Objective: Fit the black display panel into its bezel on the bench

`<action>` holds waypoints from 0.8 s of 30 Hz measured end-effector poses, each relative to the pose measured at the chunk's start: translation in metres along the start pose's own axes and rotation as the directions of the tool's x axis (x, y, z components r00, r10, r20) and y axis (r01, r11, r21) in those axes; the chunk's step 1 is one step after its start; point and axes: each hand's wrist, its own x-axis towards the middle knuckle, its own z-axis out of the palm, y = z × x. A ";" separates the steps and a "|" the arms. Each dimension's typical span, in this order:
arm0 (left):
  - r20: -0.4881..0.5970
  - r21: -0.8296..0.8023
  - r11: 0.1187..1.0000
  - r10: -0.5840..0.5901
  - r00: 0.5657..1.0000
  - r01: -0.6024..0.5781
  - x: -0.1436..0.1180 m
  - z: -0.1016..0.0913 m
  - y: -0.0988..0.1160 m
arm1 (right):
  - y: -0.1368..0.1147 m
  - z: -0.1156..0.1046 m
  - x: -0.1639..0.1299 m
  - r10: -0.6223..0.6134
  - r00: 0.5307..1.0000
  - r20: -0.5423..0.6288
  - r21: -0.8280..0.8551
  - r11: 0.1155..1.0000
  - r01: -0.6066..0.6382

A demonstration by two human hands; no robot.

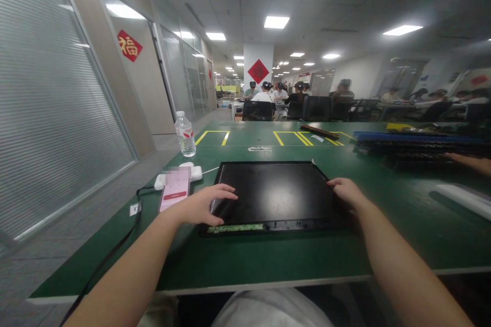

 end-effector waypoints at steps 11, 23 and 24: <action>-0.185 0.219 0.932 -0.249 0.951 0.287 0.010 0.012 -0.016 | 0.005 0.001 0.003 0.008 0.999 0.051 -0.027 1.000 -0.006; -0.236 0.232 0.902 -0.312 0.920 0.365 0.018 0.021 -0.026 | 0.009 0.002 0.009 -0.044 0.998 0.046 -0.089 0.995 0.048; -0.245 0.231 0.900 -0.313 0.918 0.369 0.019 0.021 -0.026 | 0.010 0.002 0.010 -0.048 0.998 0.049 -0.086 0.995 0.052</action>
